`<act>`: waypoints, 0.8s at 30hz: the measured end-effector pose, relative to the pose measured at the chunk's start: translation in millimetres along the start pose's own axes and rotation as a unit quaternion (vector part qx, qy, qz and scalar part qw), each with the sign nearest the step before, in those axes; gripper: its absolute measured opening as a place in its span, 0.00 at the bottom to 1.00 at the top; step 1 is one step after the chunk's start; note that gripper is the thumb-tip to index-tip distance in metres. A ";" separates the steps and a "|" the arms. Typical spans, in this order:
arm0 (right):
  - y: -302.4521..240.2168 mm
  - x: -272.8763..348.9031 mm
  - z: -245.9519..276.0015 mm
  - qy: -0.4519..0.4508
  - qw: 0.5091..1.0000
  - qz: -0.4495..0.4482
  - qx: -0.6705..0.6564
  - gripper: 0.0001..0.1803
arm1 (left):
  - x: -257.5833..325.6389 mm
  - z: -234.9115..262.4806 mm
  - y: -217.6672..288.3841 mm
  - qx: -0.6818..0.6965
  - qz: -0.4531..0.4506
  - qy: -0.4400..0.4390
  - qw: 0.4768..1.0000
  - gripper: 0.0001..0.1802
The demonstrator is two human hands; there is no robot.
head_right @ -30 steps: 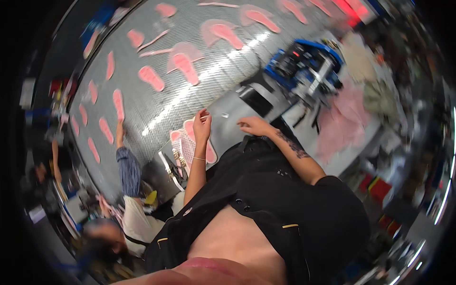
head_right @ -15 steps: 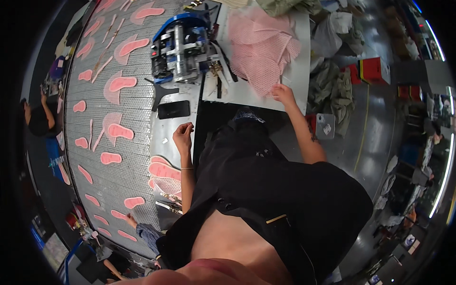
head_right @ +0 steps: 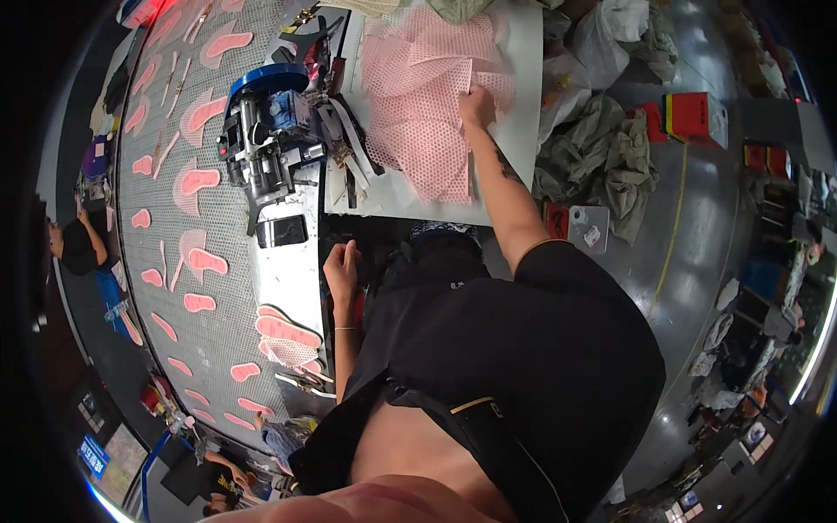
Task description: The person repeatedly picks up sheets of pink perforated fabric, aligns them on a cutting machine, and cuts out individual foot-shaped pieces. They place the cut pieces onto a nearby conveyor belt and continue the process with additional sheets from a pile.
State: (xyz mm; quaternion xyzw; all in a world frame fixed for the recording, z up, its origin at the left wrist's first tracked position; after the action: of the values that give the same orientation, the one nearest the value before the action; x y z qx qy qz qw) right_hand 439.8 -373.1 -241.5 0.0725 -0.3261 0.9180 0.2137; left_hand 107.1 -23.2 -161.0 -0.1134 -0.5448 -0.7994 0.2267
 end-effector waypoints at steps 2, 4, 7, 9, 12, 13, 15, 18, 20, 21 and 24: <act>-39.8 20.0 31.8 -0.003 0.996 0.088 -0.016 0.14 | -5.6 -12.1 -11.8 0.091 -0.015 0.000 0.996 0.14; -64.9 42.4 65.6 -0.034 0.979 0.163 -0.118 0.11 | -15.0 -27.8 2.0 0.141 -0.006 -0.050 0.989 0.13; -76.7 83.1 81.1 -0.142 0.891 0.184 -0.391 0.10 | -32.4 -52.2 48.1 0.208 -0.022 -0.130 0.969 0.14; -90.0 121.4 62.1 -0.233 0.794 0.153 -0.541 0.09 | -48.0 -66.8 82.0 0.281 -0.055 -0.188 0.939 0.16; -86.4 191.3 11.7 -0.316 0.779 0.104 -0.531 0.11 | -64.5 -72.0 109.6 0.384 -0.104 -0.188 0.898 0.21; -91.5 217.9 3.7 -0.372 0.760 0.101 -0.524 0.11 | -68.2 -68.1 108.4 0.403 -0.111 -0.162 0.894 0.24; -83.9 243.8 -14.7 -0.405 0.759 0.085 -0.503 0.10 | -72.8 -55.0 101.8 0.447 -0.075 -0.147 0.879 0.34; -71.8 247.8 -39.7 -0.412 0.722 0.035 -0.555 0.09 | -60.9 -39.2 121.5 0.354 -0.211 -0.176 0.894 0.48; -83.2 251.4 -40.9 -0.421 0.705 0.033 -0.571 0.09 | -56.6 -40.6 108.7 0.223 -0.237 -0.186 0.927 0.66; -87.3 257.8 -43.4 -0.421 0.714 0.035 -0.558 0.11 | -52.3 -39.6 101.2 0.217 -0.250 -0.174 0.928 0.60; -95.5 271.3 -50.1 -0.429 0.768 0.096 -0.465 0.13 | -51.9 -20.4 101.7 0.229 -0.252 -0.117 0.933 0.42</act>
State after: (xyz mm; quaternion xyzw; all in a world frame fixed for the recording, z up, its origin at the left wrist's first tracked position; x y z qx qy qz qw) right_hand 238.5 -181.5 -152.3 0.3191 -0.7764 0.5427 -0.0304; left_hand 203.0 -60.5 -107.7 -0.0104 -0.7461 -0.6651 -0.0280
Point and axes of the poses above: each hand's wrist, its own x-axis away from the middle knuckle, its own z-axis out of the back of the hand, y = z × x, the point moved 8 cm from there along -x, towards the middle knuckle, and after that the axes turned 11 degrees about -y, right-handed, at the moved point
